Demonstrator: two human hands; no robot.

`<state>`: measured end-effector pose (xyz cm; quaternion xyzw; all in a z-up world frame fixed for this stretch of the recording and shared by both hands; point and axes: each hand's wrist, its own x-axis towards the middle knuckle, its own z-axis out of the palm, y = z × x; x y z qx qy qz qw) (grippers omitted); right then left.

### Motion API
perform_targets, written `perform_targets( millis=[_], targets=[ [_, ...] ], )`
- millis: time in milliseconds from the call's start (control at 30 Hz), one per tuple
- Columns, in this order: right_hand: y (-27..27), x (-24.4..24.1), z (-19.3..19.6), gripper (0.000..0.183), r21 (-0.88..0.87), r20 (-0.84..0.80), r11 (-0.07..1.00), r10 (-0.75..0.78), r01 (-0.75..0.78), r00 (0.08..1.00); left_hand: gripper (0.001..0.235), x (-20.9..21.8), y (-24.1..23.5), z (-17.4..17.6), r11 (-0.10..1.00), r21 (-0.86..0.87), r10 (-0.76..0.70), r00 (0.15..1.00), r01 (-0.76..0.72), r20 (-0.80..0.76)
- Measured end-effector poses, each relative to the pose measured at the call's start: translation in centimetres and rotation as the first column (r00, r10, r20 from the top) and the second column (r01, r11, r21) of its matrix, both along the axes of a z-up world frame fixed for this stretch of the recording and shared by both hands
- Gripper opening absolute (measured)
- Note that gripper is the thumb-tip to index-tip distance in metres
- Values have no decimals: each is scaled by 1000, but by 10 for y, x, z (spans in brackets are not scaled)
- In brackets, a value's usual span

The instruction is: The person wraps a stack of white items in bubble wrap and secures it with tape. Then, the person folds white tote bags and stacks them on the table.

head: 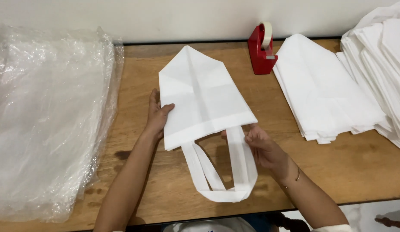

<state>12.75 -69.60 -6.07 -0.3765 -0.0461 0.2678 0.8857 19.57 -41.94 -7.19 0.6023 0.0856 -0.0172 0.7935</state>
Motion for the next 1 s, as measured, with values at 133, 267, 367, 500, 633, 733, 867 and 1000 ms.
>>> perform_targets(
  millis=[133, 267, 367, 500, 633, 733, 867, 1000],
  targets=[
    [10, -5, 34, 56, -46, -34, 995, -91, 90, 995, 72, -4, -8, 20, 995, 82, -56, 998, 56, -2],
    [-1, 10, 19, 65, -738, 281, 613, -99, 281, 955, 66, -9, -13, 15, 874, 483, -104, 990, 46, 94],
    [-15, 24, 3, 39, -876, 444, 218, 13, 431, 896, 60, -8, -18, 16, 761, 647, -154, 980, 36, 126],
    [-29, 31, 0, 13, -857, 486, 260, 116, 446, 866, 58, -3, -9, 10, 434, 898, -246, 969, 74, 39],
    [-19, 31, 22, 5, -768, 599, 214, -94, 603, 795, 59, 1, -8, 6, 348, 935, -264, 964, 64, 32],
    [-18, 35, 25, 33, -853, 522, 35, 110, 521, 846, 56, 2, -9, 6, 251, 965, -326, 945, 79, 8],
    [-15, 35, 10, 37, -845, 453, -95, 397, 527, 798, 53, -1, -13, 14, 188, 979, -333, 943, 83, -16],
    [-9, 36, 7, 42, -874, 329, -189, 448, 448, 831, 49, 1, -13, 9, 212, 975, -316, 949, 60, 10]
  ],
)
